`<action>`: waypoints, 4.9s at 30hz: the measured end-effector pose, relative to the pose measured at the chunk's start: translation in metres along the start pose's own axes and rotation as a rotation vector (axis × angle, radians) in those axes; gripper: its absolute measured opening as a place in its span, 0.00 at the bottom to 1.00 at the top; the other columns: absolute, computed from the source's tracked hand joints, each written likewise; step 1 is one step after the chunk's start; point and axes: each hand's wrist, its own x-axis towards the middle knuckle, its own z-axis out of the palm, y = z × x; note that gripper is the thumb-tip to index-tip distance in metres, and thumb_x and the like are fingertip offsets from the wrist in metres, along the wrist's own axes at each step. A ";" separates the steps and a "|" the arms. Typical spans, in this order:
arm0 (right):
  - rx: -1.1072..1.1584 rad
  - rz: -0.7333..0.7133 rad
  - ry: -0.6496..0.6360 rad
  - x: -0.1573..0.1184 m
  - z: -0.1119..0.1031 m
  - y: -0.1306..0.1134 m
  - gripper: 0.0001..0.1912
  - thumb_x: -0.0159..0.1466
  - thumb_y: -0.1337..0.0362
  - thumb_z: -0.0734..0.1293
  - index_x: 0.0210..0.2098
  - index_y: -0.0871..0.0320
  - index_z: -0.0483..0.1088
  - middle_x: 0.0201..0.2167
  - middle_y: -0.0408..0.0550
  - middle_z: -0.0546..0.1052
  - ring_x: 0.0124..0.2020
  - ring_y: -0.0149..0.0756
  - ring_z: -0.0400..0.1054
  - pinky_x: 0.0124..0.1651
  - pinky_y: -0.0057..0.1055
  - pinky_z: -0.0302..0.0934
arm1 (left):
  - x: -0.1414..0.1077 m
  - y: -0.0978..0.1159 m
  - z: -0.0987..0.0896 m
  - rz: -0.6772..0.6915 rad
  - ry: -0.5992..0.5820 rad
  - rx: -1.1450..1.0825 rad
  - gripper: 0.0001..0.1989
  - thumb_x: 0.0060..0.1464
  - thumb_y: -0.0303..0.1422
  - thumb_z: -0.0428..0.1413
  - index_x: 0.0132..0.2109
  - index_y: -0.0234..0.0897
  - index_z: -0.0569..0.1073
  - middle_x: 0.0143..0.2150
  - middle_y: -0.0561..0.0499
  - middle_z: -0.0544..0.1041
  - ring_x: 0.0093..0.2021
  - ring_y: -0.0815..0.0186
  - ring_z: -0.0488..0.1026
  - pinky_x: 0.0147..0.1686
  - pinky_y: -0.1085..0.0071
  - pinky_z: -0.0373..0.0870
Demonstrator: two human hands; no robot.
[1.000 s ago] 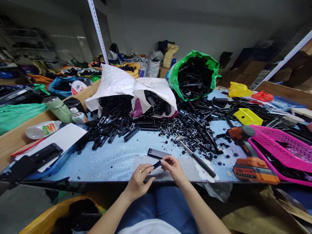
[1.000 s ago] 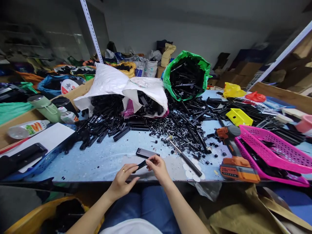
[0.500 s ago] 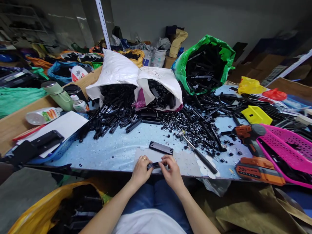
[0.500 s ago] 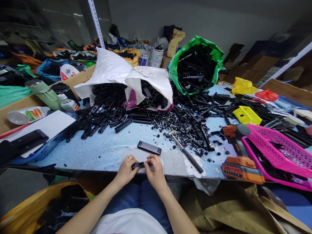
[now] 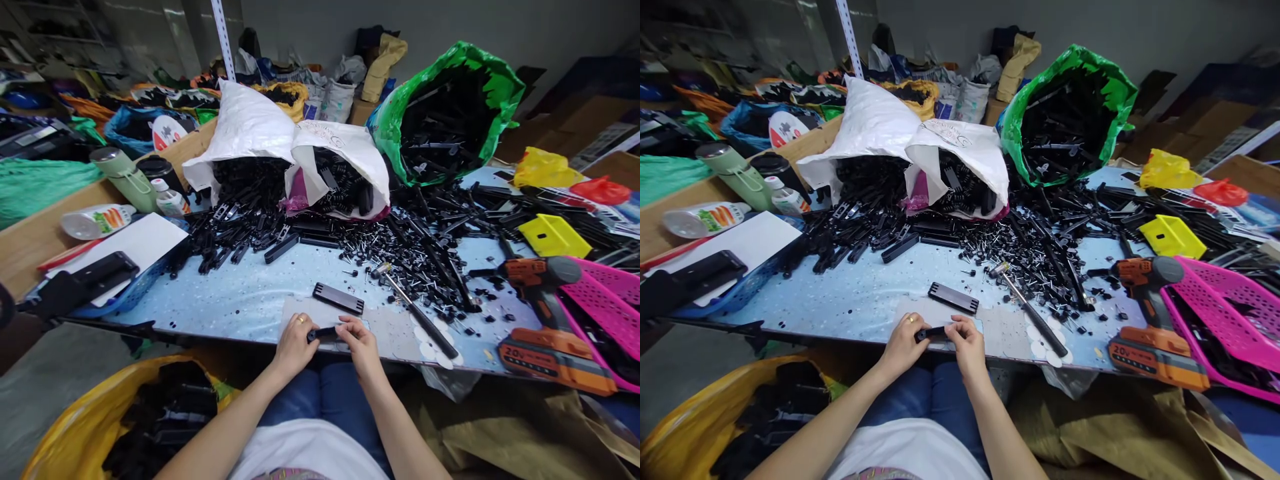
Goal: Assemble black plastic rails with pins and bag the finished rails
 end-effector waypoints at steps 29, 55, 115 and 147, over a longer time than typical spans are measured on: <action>-0.335 -0.307 0.094 -0.007 0.008 0.011 0.13 0.54 0.57 0.63 0.20 0.59 0.67 0.34 0.52 0.68 0.31 0.36 0.65 0.32 0.32 0.61 | -0.010 -0.011 0.007 0.519 0.226 0.154 0.12 0.57 0.23 0.46 0.44 0.35 0.70 0.35 0.47 0.72 0.36 0.65 0.67 0.34 0.68 0.68; -0.238 -0.162 -0.548 0.013 0.003 -0.020 0.16 0.54 0.52 0.64 0.33 0.58 0.72 0.22 0.44 0.72 0.21 0.32 0.62 0.25 0.29 0.58 | 0.013 0.009 -0.045 -0.168 0.058 -0.972 0.18 0.47 0.43 0.56 0.40 0.33 0.70 0.35 0.46 0.75 0.37 0.63 0.71 0.40 0.66 0.67; -1.369 -0.267 0.417 0.129 -0.128 -0.099 0.23 0.66 0.61 0.51 0.57 0.63 0.55 0.47 0.58 0.69 0.48 0.44 0.63 0.45 0.36 0.58 | 0.016 0.014 -0.011 0.247 0.038 0.181 0.26 0.47 0.20 0.47 0.55 0.41 0.62 0.57 0.44 0.62 0.61 0.52 0.50 0.56 0.45 0.48; -1.630 -0.796 -0.507 0.001 -0.052 -0.070 0.11 0.64 0.57 0.57 0.36 0.57 0.65 0.31 0.46 0.72 0.31 0.37 0.67 0.28 0.29 0.51 | 0.038 0.021 -0.027 0.295 -0.262 0.215 0.25 0.41 0.44 0.58 0.43 0.37 0.61 0.38 0.46 0.70 0.38 0.56 0.69 0.36 0.62 0.65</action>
